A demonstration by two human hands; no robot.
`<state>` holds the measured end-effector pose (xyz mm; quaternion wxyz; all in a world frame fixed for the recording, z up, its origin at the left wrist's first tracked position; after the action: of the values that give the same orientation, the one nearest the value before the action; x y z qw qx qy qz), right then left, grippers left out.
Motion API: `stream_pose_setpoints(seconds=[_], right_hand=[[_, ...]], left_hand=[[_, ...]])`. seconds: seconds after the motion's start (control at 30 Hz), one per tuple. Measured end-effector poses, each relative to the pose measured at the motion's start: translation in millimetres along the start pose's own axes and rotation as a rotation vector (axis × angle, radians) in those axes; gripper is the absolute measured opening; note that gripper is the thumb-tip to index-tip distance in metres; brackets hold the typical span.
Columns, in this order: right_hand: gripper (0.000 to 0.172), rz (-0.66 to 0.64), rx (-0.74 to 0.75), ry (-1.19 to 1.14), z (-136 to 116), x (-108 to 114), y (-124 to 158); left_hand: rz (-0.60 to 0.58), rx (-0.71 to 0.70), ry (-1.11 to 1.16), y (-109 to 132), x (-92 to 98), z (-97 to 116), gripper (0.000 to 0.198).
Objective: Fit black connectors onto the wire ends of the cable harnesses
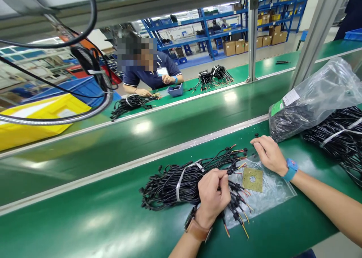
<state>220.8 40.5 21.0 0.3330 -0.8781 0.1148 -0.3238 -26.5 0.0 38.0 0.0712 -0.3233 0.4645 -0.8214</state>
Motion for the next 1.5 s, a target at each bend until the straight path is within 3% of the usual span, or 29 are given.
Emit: stream_pose_setpoints(seconds=[0.13,0.23,0.47,0.63,0.7,0.8,0.87,1.1,1.23,1.5], right_hand=[[0.029,0.019,-0.012,0.016,11,-3,0],[0.032,0.007,-0.029,0.038,19,-5,0],[0.037,-0.008,-0.038,0.030,28,-6,2],[0.038,-0.022,-0.034,0.018,31,-8,3],[0.038,-0.035,-0.035,0.011,31,-9,4],[0.038,-0.057,-0.039,-0.004,30,-12,6],[0.037,-0.066,-0.041,-0.016,30,-13,6],[0.036,-0.070,-0.039,-0.029,30,-13,6],[0.037,-0.081,-0.032,-0.023,29,-14,6],[0.036,-0.090,-0.030,-0.032,25,-15,6]], left_hand=[[0.029,0.040,0.028,-2,0.8,-2,0.010],[-0.014,0.065,0.034,-9,3.8,-1,0.008],[-0.596,0.316,0.096,-48,31.2,7,0.014],[-0.783,0.177,-0.037,-63,52.7,7,0.024],[-0.879,0.121,-0.256,-64,55.7,3,0.047],[-1.121,0.036,-0.596,-63,51.5,-2,0.098],[-1.219,-0.033,-0.734,-61,43.2,-3,0.113],[-1.212,-0.061,-0.882,-57,0.9,1,0.140],[-1.273,-0.025,-0.958,-58,-10.0,-6,0.155],[-1.208,-0.100,-0.917,-53,3.3,-7,0.128]])
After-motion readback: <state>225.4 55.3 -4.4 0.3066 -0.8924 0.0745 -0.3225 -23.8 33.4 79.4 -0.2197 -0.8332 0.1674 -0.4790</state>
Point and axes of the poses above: each hand's wrist, its own y-axis away from the middle knuckle, its own x-axis out of the back of the hand, z = x × y, the point moved 1 cm from there along -y, towards the middle knuckle, and after that the axes turned 7 degrees about z, right-handed, at the moved point
